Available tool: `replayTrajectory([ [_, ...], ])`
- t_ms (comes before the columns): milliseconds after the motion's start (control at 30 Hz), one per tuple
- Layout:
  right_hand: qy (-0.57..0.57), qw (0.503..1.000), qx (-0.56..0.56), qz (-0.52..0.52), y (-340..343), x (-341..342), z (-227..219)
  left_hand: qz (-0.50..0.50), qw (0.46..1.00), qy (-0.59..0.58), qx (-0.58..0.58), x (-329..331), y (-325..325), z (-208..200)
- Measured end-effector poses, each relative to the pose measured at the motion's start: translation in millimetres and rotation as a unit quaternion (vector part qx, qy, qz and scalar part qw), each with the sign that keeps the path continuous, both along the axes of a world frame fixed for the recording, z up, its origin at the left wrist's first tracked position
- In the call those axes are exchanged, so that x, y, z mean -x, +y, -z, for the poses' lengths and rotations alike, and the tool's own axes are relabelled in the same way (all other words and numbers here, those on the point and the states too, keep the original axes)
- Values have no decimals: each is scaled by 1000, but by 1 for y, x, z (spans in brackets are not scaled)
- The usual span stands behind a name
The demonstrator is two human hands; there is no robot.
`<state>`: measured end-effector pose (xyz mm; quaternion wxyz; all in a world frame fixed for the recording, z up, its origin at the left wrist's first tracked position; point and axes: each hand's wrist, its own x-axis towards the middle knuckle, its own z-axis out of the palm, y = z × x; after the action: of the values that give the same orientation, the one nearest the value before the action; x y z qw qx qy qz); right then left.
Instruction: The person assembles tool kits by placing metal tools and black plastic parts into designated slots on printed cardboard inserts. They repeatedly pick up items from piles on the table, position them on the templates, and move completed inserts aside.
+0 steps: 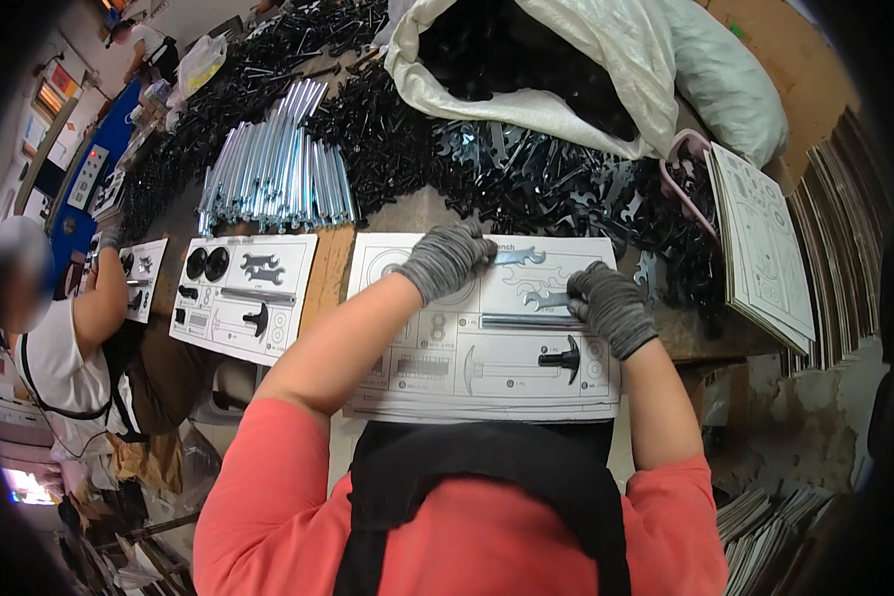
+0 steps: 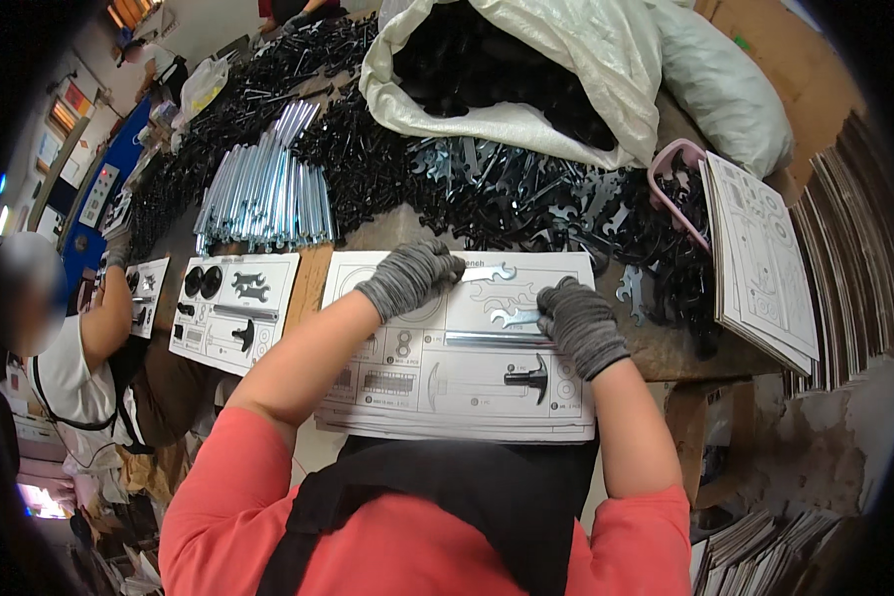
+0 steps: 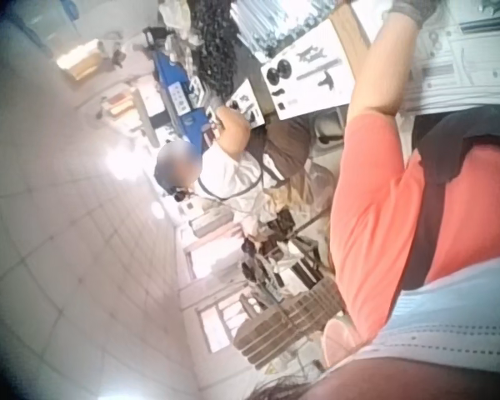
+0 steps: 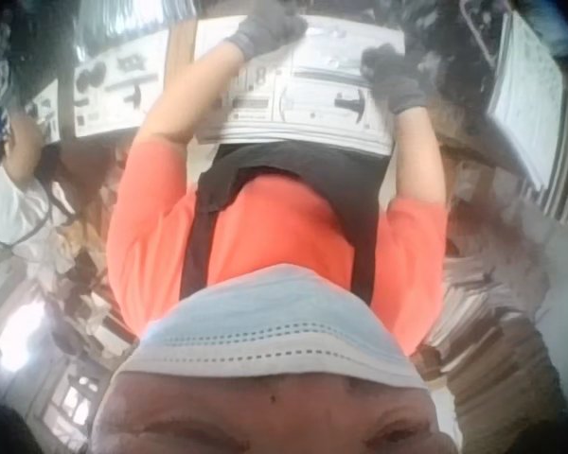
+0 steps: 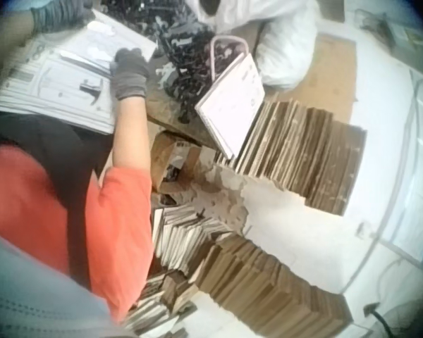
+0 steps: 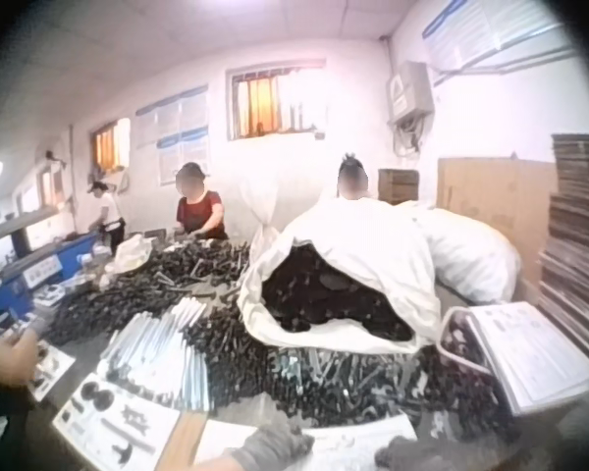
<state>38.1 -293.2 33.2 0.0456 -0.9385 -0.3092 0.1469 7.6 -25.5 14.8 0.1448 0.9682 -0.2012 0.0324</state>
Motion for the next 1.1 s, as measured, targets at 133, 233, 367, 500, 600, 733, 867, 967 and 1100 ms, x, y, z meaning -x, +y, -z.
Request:
replayTrajectory([
  [133,-56,995,-82,24,5,11,8,51,999,9,-4,-3,-24,-6],
  [233,-74,990,-112,51,3,10,15,65,998,8,7,-5,-30,1],
  [367,-60,988,-129,69,0,10,15,83,996,23,35,-7,-26,3],
  [500,-59,986,-139,75,0,11,13,84,994,43,47,-8,-25,2],
  [600,-54,986,-138,72,1,12,15,89,994,41,48,-7,-24,3],
  [733,-3,975,-211,74,-13,2,29,77,994,63,38,-6,-25,-4],
  [867,91,936,-311,140,-18,-3,17,47,982,123,135,-6,-13,-14],
  [967,96,932,-320,140,-30,-25,19,13,979,70,192,-19,6,-10],
  [1100,-55,898,-436,29,-30,-70,28,-68,948,32,310,-51,27,-27],
])
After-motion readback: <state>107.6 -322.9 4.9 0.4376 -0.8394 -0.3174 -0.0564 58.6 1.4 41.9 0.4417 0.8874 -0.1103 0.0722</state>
